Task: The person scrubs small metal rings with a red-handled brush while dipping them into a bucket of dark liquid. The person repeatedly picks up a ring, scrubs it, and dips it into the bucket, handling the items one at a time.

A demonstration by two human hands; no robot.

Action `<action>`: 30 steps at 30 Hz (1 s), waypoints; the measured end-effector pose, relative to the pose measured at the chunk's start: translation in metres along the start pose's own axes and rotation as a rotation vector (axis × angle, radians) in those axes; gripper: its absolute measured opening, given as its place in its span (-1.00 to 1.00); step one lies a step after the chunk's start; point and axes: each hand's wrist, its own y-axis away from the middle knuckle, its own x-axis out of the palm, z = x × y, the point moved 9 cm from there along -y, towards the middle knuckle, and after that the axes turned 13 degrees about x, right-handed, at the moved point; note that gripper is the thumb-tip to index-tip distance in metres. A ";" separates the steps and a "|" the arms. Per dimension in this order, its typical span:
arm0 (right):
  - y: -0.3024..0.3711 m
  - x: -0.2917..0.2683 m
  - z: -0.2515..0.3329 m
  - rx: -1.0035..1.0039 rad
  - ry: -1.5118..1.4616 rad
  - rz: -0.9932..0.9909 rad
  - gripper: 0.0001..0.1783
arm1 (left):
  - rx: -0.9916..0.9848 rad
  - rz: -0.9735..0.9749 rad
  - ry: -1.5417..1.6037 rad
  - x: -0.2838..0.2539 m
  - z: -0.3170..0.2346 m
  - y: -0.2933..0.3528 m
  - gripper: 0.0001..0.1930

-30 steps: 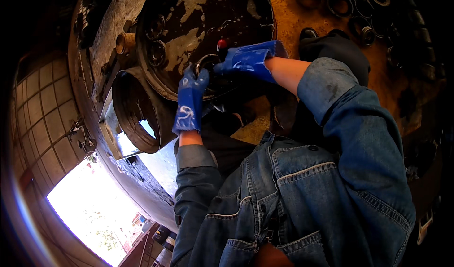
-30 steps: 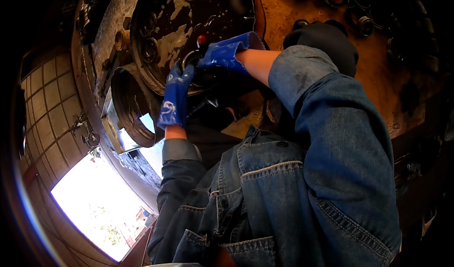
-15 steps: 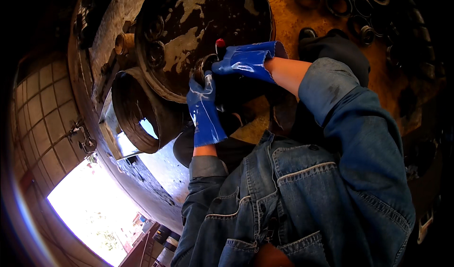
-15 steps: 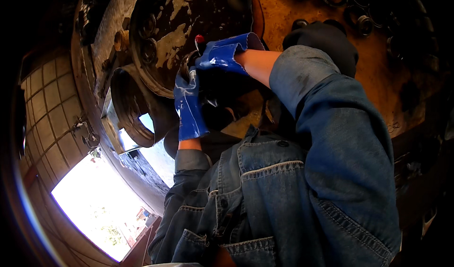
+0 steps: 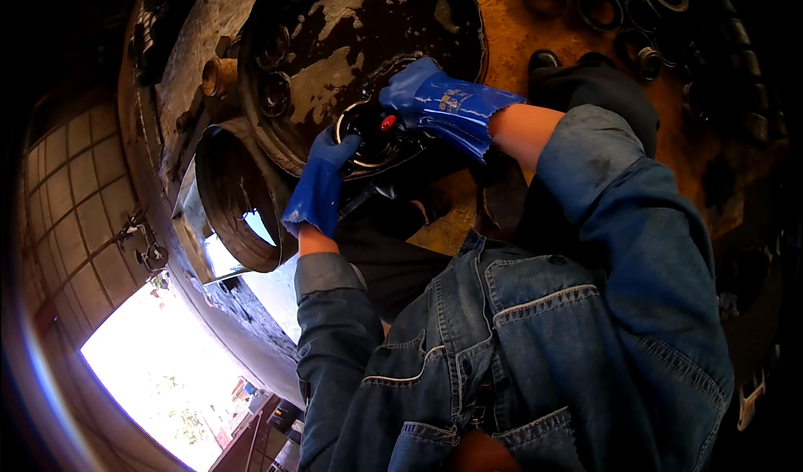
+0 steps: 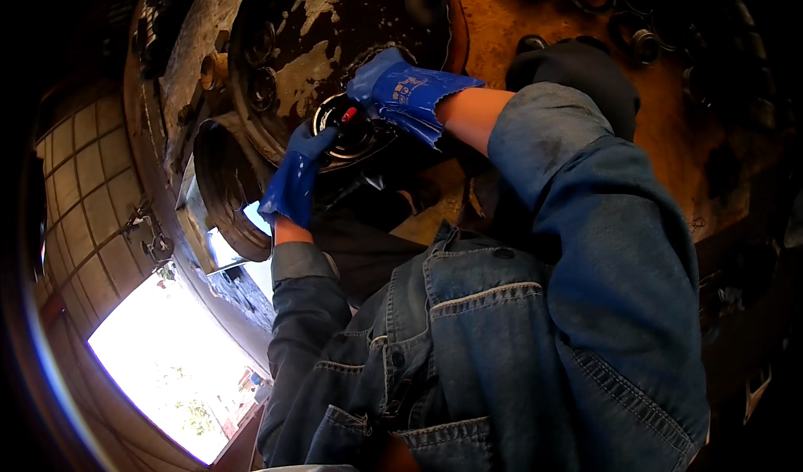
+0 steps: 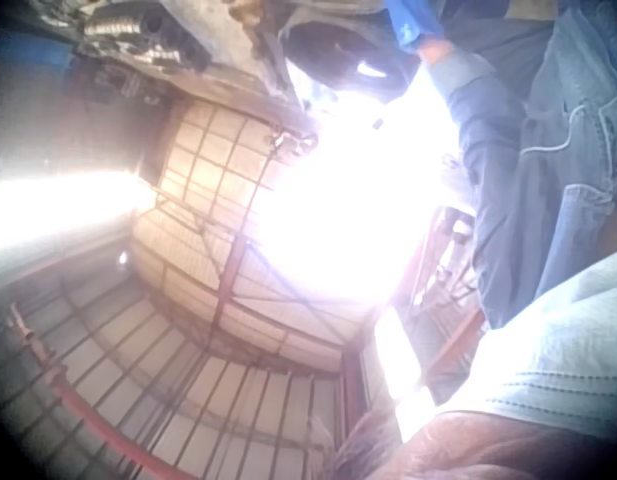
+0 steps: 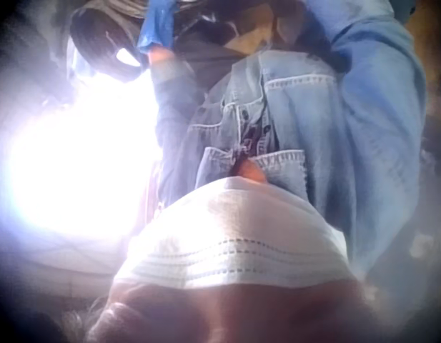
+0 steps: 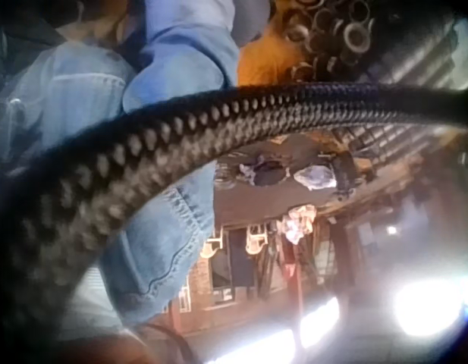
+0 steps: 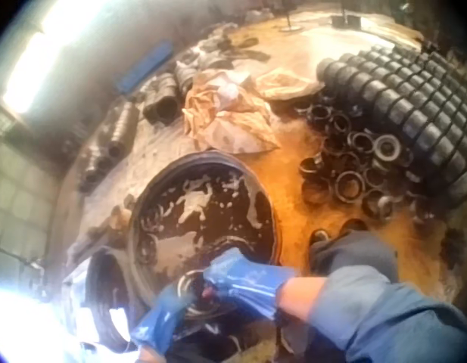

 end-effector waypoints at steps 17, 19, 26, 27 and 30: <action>-0.032 0.027 -0.016 0.286 -0.333 0.090 -0.63 | -0.078 -0.097 -0.187 0.010 -0.011 0.010 -0.46; -0.027 0.037 -0.021 0.353 -0.463 0.102 -0.60 | -0.071 -0.088 -0.214 0.008 -0.008 0.008 -0.45; 0.019 0.019 -0.016 0.215 -0.892 0.217 -0.53 | -0.046 -0.109 -0.165 0.002 -0.022 0.015 -0.38; 0.033 -0.001 -0.018 0.279 -0.921 0.234 -0.52 | -0.052 -0.117 -0.188 0.000 -0.029 0.021 -0.38; 0.015 0.024 -0.024 0.289 -1.586 0.204 -0.53 | -0.025 -0.166 -0.279 0.000 -0.050 0.047 -0.38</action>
